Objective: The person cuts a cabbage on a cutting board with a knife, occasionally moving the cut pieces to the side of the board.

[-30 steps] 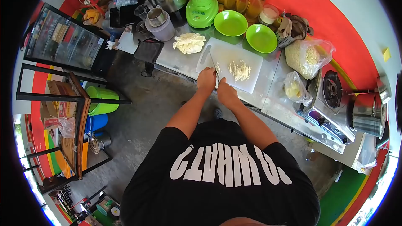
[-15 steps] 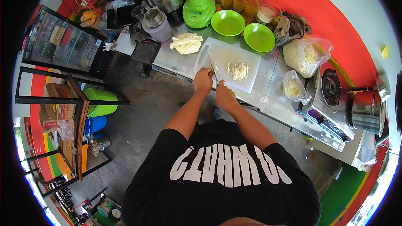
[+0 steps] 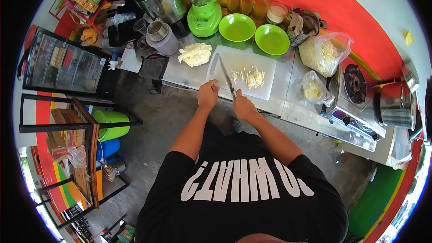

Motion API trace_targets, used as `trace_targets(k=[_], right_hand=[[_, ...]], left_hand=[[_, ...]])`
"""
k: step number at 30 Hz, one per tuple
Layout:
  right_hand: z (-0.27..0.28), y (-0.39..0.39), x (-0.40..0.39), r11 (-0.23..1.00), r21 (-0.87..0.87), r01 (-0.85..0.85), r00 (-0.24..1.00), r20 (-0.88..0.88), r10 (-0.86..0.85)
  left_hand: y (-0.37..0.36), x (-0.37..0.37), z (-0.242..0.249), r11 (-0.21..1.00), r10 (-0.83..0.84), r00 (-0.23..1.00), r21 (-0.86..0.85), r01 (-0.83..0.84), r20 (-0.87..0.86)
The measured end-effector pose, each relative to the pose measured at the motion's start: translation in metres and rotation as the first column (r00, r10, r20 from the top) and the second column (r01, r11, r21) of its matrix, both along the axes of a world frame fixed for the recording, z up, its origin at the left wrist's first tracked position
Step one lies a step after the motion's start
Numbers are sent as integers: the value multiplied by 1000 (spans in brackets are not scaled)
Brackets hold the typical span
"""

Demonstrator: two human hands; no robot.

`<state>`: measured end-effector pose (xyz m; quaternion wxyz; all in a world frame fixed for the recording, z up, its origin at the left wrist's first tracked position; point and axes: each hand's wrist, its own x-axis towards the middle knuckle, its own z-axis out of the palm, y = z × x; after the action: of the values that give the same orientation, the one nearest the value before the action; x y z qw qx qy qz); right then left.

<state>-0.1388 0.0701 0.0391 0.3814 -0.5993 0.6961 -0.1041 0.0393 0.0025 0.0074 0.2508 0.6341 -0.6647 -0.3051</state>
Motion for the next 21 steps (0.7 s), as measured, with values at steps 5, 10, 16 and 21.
trace_targets(k=[5,10,16,21], right_hand=[[-6,3,4,981,0,-193,980,51,193],[-7,13,-11,998,3,-60,993,101,60],[-7,29,-46,994,28,105,993,53,-107],[-10,40,-66,987,23,160,987,3,-161]], left_hand=[[-1,2,1,1000,-4,998,16,3,56],[-1,6,-3,999,-41,997,-10,41,61],[1,6,-5,999,-32,999,3,32,37],[3,6,-7,996,-45,998,-71,48,50]])
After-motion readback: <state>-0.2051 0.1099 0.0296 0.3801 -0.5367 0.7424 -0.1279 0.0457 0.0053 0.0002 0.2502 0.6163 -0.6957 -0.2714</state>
